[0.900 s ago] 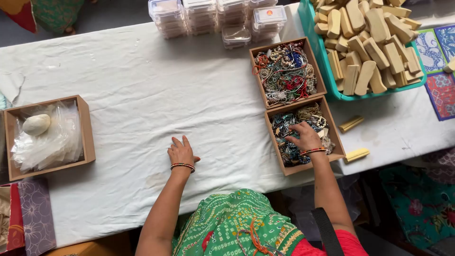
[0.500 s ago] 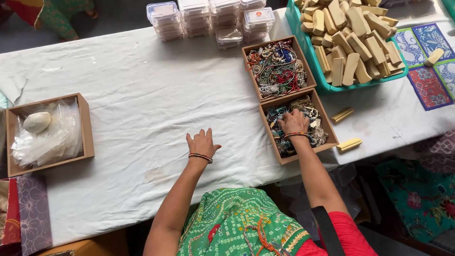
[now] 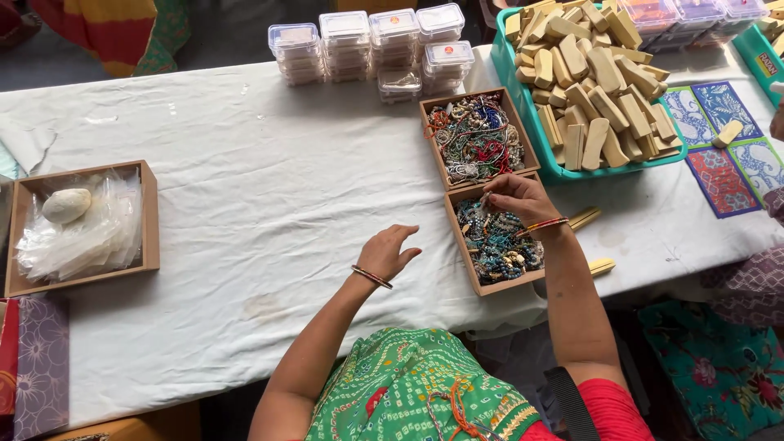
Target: The person picks up beaded bracelets from a wooden box, places them into small plastic bags, and then puts the bags into small cloth pouches. They then place the pouches into clear plastic containers and stack them on the table.
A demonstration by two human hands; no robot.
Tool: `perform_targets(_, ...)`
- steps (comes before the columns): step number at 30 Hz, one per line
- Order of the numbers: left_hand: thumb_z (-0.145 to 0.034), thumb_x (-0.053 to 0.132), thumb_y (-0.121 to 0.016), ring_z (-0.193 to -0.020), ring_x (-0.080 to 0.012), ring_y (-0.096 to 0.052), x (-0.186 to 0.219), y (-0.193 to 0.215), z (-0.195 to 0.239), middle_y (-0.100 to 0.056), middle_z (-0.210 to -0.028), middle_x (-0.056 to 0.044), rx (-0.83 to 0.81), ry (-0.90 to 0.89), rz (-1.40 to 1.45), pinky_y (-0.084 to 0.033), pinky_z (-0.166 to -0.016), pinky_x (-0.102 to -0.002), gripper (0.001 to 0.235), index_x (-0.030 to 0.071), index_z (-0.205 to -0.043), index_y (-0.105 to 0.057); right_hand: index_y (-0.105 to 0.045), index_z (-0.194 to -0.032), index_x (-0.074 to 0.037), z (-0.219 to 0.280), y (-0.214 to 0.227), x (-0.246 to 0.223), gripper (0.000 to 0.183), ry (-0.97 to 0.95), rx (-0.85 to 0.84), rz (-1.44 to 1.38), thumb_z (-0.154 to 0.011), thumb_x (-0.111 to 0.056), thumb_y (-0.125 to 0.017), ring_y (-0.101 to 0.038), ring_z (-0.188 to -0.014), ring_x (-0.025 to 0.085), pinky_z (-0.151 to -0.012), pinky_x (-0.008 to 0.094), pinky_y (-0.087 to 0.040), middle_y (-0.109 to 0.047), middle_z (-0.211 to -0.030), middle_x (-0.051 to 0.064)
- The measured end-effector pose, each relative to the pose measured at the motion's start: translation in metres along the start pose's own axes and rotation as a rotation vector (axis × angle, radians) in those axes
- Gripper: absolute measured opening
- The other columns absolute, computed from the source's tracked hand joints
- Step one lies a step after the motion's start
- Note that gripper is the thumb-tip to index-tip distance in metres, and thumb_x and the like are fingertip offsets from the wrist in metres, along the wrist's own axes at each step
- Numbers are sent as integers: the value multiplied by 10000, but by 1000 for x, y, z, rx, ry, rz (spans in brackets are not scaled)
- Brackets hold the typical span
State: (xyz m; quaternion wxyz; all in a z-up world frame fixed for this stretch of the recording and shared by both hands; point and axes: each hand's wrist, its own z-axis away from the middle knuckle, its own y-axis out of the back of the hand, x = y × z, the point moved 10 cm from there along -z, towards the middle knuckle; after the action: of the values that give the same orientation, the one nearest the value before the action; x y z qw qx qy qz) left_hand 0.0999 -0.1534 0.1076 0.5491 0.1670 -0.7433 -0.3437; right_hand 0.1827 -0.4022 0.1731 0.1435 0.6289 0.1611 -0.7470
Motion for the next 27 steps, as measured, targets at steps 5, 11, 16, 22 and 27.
perform_targets(5,-894,348,-764,-1047,-318,-699,83,43,-27,-701,-1208,-150,211,-164,310,-557,-874,-413,502,62,-1291,-652,-673,-1182,-22,-9,-78,-27,227,44,-152,-45,-970,-101,-688,-714,-901,115,-790,274,-602,-730,-1013,53)
perform_targets(11,-978,386,-738,-837,-130,-750,11,43,-18,-805,-950,-75,211,192,571,-562,-744,-293,325,65,-1012,-766,-686,-1179,-39,-23,-86,8,224,32,-56,-170,-968,-97,-732,-575,-663,34,-544,199,-453,-698,-896,17)
perform_targets(16,-1117,371,-666,-751,-86,-674,-36,38,-5,-741,-912,-56,251,303,1318,-575,-729,-261,344,71,-950,-685,-704,-1038,-23,-32,-110,92,153,-20,33,-118,-934,-121,-758,-558,-602,46,-483,205,-404,-724,-834,46)
perform_targets(22,-974,299,-615,-707,-83,-677,-26,64,13,-792,-1025,-31,331,401,654,-566,-657,-245,343,62,-1179,-753,-725,-992,-9,-15,-170,80,137,224,-223,130,-919,-95,-803,-648,-771,37,-651,200,-538,-718,-872,45)
perform_targets(27,-1085,276,-564,-864,-70,-670,-42,-11,25,-777,-1060,-68,-130,288,941,-546,-759,-249,368,-45,-1148,-731,-648,-1009,-45,-36,-130,82,175,152,117,-241,-893,-74,-776,-592,-625,58,-507,221,-446,-702,-842,23)
